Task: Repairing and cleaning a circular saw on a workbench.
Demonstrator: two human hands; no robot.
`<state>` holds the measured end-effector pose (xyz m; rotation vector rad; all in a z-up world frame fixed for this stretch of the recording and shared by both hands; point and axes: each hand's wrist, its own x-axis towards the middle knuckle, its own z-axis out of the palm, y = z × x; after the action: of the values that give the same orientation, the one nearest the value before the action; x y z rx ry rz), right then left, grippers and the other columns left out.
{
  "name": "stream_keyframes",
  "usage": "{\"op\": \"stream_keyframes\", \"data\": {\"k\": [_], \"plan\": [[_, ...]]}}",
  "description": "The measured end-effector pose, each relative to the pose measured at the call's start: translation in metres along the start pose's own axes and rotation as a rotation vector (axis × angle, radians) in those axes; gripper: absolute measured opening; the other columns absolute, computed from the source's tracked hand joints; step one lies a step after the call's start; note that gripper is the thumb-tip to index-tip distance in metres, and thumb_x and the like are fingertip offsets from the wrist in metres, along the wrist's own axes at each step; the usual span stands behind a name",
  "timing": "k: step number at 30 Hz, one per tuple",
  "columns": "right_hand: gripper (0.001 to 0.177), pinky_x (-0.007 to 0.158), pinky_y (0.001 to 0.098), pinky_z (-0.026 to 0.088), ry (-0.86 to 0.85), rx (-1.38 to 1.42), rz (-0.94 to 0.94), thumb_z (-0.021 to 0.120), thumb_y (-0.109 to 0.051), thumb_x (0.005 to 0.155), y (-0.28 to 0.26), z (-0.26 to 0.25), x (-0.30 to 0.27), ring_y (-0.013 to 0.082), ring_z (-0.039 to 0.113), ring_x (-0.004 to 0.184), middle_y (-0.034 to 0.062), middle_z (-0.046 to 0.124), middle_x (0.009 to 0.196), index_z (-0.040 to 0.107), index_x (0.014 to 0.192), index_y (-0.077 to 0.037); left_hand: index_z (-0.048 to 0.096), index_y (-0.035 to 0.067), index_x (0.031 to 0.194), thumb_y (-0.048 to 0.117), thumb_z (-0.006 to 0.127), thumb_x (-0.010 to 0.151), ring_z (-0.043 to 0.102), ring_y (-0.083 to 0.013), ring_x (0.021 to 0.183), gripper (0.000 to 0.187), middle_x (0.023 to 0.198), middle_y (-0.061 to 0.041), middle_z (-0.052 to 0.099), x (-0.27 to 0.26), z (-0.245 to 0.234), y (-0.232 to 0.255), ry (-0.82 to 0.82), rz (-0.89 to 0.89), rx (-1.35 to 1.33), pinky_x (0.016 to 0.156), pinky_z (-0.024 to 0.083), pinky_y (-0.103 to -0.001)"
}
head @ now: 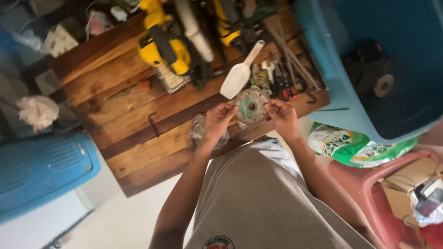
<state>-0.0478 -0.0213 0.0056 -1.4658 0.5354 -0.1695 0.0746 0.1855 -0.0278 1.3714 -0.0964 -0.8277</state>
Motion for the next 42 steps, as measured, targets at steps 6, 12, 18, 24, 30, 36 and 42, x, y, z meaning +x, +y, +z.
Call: {"op": "stream_keyframes", "data": {"k": [6, 12, 18, 24, 30, 36, 42], "plan": [[0.024, 0.068, 0.0243, 0.053, 0.179, -0.064, -0.04, 0.065, -0.02, 0.104, -0.043, -0.063, -0.003, 0.0065, 0.062, 0.072, 0.0003, 0.072, 0.086, 0.069, 0.112, 0.002, 0.067, 0.001, 0.107, 0.023, 0.065, 0.103, 0.072, -0.0136, 0.074, 0.022, 0.088, -0.009, 0.077, 0.033, 0.048, -0.009, -0.19, 0.068, -0.115, 0.066, 0.053, -0.025], [0.022, 0.068, 0.0244, 0.055, 0.367, 0.056, -0.097, 0.065, -0.019, 0.105, -0.046, -0.156, 0.004, 0.0073, 0.064, 0.072, 0.0024, 0.073, 0.087, 0.069, 0.114, 0.001, 0.066, 0.002, 0.112, 0.031, 0.059, 0.105, 0.071, -0.0127, 0.075, 0.03, 0.093, -0.008, 0.077, 0.063, 0.103, -0.014, -0.248, -0.003, 0.068, 0.066, 0.052, -0.024], [0.019, 0.066, 0.0263, 0.059, 0.598, 0.222, -0.101, 0.064, -0.018, 0.107, -0.054, -0.241, 0.014, 0.0143, 0.072, 0.08, 0.0087, 0.074, 0.096, 0.063, 0.112, 0.0, 0.066, 0.0, 0.108, 0.028, 0.059, 0.106, 0.074, -0.0144, 0.075, 0.029, 0.09, -0.009, 0.077, 0.087, 0.167, -0.026, -0.279, -0.034, 0.072, 0.066, 0.054, -0.025], [0.019, 0.065, 0.0285, 0.062, 0.625, 0.047, 0.034, 0.066, -0.016, 0.104, -0.014, -0.321, 0.054, 0.0167, 0.075, 0.086, 0.0102, 0.074, 0.099, 0.062, 0.114, -0.001, 0.068, 0.0, 0.11, 0.025, 0.06, 0.105, 0.074, -0.0147, 0.077, 0.028, 0.09, -0.009, 0.077, 0.102, 0.221, -0.02, -0.29, -0.049, 0.117, 0.068, 0.053, -0.024], [0.021, 0.058, 0.0299, 0.062, 0.57, -0.008, 0.256, 0.07, -0.019, 0.099, 0.046, -0.347, 0.104, 0.0181, 0.075, 0.08, 0.0095, 0.074, 0.092, 0.063, 0.112, -0.004, 0.068, -0.001, 0.108, 0.023, 0.06, 0.106, 0.072, -0.0133, 0.078, 0.025, 0.091, -0.009, 0.077, 0.106, 0.264, -0.003, -0.264, -0.028, 0.122, 0.07, 0.053, -0.025], [0.021, 0.056, 0.0333, 0.061, 0.439, 0.067, 0.471, 0.066, -0.018, 0.1, 0.178, -0.367, 0.152, 0.0196, 0.077, 0.077, 0.0125, 0.074, 0.091, 0.064, 0.11, 0.0, 0.07, -0.001, 0.106, 0.022, 0.063, 0.104, 0.072, -0.0139, 0.076, 0.024, 0.088, -0.009, 0.077, 0.112, 0.278, -0.014, -0.163, -0.102, 0.15, 0.07, 0.052, -0.025], [0.024, 0.055, 0.0395, 0.066, 0.332, -0.206, 0.518, 0.065, -0.01, 0.092, 0.3, -0.379, 0.191, 0.032, 0.076, 0.079, 0.0139, 0.071, 0.093, 0.066, 0.115, -0.002, 0.067, 0.0, 0.104, 0.02, 0.061, 0.105, 0.069, -0.0127, 0.076, 0.02, 0.088, -0.008, 0.076, 0.106, 0.266, -0.032, -0.107, -0.099, 0.09, 0.07, 0.05, -0.026]]}}
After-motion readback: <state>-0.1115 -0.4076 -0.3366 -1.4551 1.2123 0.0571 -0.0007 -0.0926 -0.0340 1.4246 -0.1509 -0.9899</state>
